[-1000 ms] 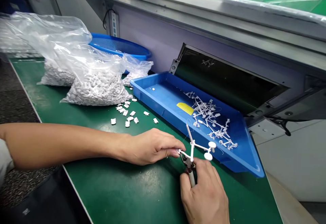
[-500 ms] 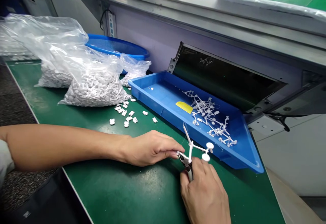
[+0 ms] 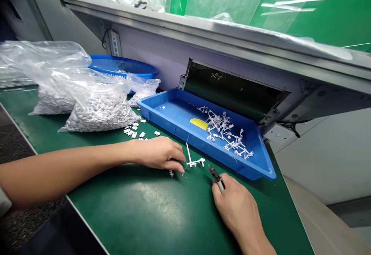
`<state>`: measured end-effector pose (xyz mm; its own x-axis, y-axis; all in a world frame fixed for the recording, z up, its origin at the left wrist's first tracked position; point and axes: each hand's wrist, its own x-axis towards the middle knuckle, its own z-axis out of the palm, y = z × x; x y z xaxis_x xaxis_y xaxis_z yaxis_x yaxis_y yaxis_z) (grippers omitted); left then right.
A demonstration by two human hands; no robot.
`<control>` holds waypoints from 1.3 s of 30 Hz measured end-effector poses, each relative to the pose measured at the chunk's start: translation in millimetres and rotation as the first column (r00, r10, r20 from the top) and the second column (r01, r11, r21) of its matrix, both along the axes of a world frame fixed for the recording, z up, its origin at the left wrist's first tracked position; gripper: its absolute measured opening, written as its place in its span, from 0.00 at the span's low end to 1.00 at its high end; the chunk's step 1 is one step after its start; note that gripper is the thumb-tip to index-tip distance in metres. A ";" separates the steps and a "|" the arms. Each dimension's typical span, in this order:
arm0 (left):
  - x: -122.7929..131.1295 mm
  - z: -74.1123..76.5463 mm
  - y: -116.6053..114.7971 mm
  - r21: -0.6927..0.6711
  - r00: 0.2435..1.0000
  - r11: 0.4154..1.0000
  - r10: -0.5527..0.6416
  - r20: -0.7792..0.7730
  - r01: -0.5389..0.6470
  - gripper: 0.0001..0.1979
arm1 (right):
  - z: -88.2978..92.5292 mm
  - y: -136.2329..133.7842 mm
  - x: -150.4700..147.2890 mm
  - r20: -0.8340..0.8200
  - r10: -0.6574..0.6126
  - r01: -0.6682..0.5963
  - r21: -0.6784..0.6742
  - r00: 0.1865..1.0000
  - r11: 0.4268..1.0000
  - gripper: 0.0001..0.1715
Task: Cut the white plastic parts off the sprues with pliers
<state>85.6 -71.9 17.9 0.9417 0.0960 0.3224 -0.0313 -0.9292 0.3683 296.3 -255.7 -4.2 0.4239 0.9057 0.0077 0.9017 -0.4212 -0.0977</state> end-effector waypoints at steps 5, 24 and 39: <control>4.0 22.9 2.5 -0.070 0.982 0.988 0.145 0.122 -0.137 0.20 | -0.4 -1.8 14.8 -0.028 -0.031 0.032 0.059 0.999 0.998 0.17; 22.9 -11.6 -38.5 -0.168 0.994 0.986 0.031 0.106 -0.012 0.17 | 9.5 2.3 -10.9 -0.825 0.218 0.282 0.408 0.522 0.868 0.25; 21.1 5.5 -50.1 -0.601 0.990 0.797 0.126 0.064 -0.062 0.12 | 16.9 -5.5 -35.5 -0.435 0.247 0.050 0.566 0.866 0.823 0.18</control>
<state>106.7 -121.9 23.3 0.8855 0.3853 0.2597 -0.0198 -0.5272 0.8495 260.8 -261.3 12.7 0.4161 0.8460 0.3334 0.7112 -0.0743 -0.6991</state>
